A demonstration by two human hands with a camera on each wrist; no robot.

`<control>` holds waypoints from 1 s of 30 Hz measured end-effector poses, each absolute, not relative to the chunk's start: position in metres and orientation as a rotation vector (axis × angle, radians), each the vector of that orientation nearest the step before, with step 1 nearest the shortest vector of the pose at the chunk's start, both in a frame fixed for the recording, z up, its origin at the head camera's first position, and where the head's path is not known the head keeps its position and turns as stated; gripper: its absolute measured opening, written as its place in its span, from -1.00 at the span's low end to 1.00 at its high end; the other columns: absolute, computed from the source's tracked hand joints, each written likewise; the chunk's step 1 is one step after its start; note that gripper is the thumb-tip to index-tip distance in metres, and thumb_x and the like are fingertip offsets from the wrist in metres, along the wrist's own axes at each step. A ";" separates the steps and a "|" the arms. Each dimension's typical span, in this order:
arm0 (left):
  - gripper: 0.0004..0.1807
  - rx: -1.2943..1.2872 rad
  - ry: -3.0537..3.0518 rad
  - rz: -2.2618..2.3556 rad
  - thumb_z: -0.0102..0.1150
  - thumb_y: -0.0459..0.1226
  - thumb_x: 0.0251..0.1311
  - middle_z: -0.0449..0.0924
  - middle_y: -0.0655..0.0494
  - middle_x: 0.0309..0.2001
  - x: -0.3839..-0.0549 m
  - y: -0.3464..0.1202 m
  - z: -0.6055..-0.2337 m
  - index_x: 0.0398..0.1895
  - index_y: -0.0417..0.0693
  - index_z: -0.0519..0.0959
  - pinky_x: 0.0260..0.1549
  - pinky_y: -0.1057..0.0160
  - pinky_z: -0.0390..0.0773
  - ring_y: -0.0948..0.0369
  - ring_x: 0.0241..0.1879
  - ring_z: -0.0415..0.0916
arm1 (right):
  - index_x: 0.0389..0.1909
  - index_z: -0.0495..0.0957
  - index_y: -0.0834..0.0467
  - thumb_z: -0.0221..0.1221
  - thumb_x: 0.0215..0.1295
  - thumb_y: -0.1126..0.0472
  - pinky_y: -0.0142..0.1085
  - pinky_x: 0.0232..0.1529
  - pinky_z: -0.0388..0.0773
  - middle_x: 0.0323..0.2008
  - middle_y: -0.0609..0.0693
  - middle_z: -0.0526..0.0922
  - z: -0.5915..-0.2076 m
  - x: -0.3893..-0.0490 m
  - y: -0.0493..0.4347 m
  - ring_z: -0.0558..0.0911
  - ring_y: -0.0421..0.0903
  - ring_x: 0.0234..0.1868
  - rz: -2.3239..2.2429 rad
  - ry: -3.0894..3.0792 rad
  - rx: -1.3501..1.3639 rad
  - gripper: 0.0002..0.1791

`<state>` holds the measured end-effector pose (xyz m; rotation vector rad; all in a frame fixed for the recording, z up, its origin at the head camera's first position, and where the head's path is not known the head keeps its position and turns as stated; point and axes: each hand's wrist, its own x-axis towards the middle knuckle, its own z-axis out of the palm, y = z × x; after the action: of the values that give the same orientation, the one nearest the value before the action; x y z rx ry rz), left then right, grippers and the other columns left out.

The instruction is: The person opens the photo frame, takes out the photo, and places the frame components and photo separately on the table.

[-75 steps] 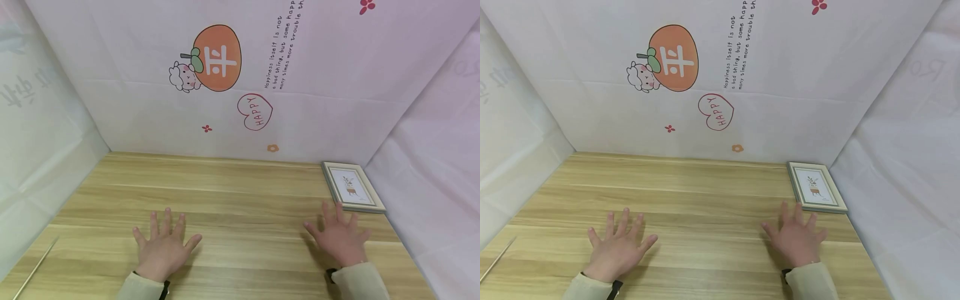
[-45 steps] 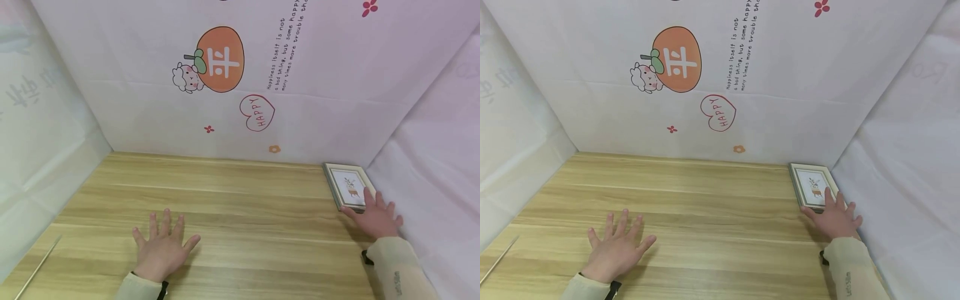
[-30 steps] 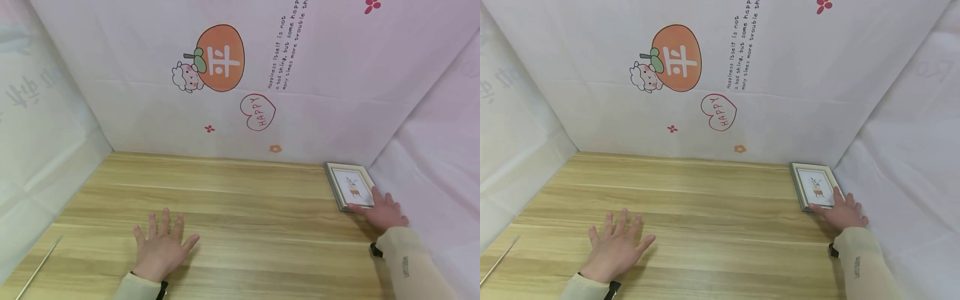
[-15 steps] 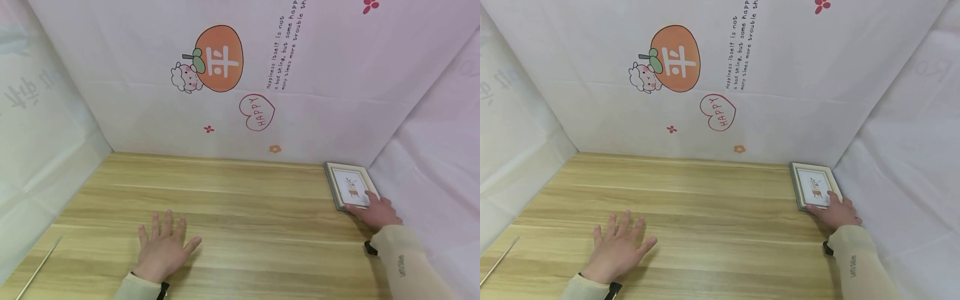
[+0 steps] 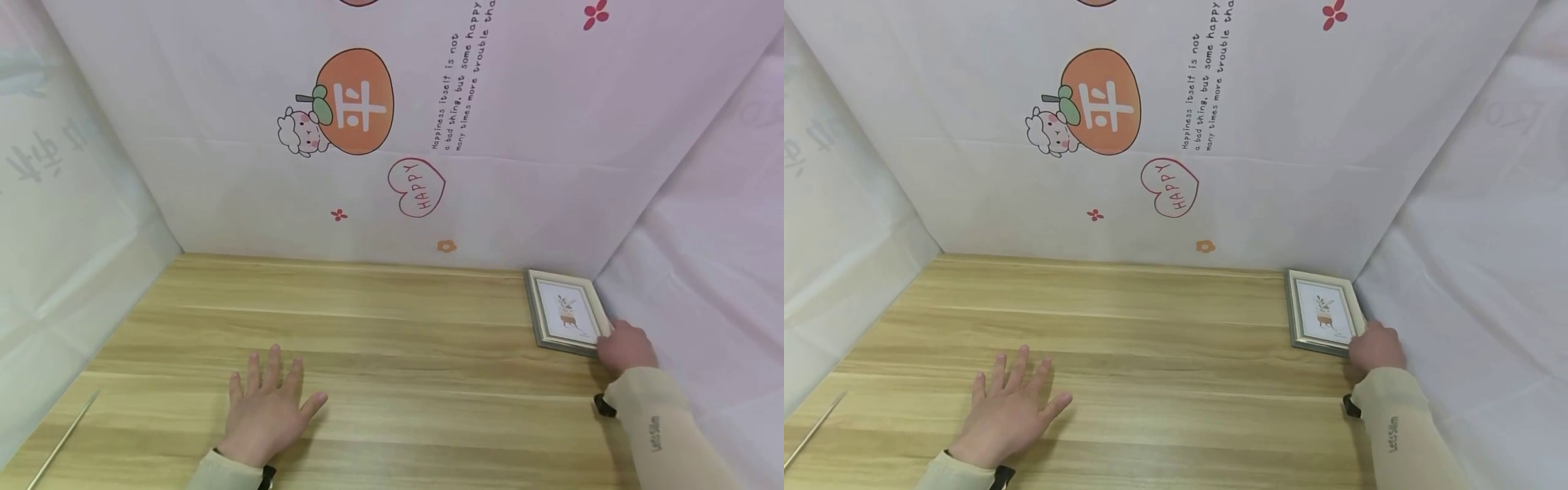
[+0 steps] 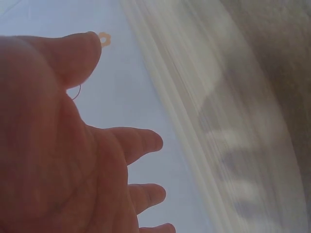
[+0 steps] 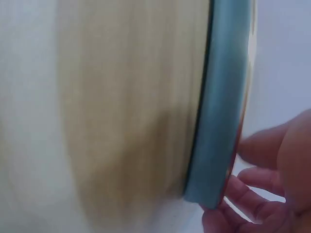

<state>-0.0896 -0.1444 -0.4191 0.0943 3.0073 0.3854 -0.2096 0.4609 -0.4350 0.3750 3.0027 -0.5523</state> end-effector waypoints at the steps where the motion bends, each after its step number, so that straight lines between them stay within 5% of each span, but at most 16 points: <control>1: -0.11 0.094 3.007 0.389 -0.13 0.33 0.35 -0.21 -0.36 0.52 -0.090 -0.144 -0.419 0.48 -0.15 0.27 0.23 -0.52 -0.38 -0.43 0.43 -0.39 | 0.13 0.23 0.66 -0.01 0.31 0.25 0.28 -0.15 0.46 -0.10 0.63 0.41 -0.437 -0.211 0.464 0.49 0.45 -0.15 -0.543 3.013 0.358 -0.44; 9: -0.10 0.089 2.979 0.393 -0.16 0.33 0.36 -0.22 -0.37 0.52 -0.090 -0.142 -0.420 0.48 -0.17 0.27 0.22 -0.53 -0.32 -0.44 0.43 -0.40 | 0.18 0.27 0.65 0.00 0.18 0.36 0.29 0.06 0.38 0.11 0.62 0.36 -0.438 -0.206 0.460 0.41 0.52 0.06 -0.516 3.019 0.366 -0.42; 30: -0.16 0.077 2.979 0.432 -0.19 0.29 0.41 -0.18 -0.36 0.52 -0.089 -0.139 -0.422 0.47 -0.15 0.29 0.23 -0.52 -0.30 -0.43 0.43 -0.38 | 0.11 0.48 0.50 0.05 0.13 0.35 0.30 0.06 0.38 0.09 0.51 0.48 -0.444 -0.206 0.423 0.42 0.51 0.10 -0.503 3.125 0.127 -0.50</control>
<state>-0.0888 -0.1392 -0.4217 0.0772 2.9789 0.4323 -0.2058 0.4231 -0.4443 0.1265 3.1249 -0.5032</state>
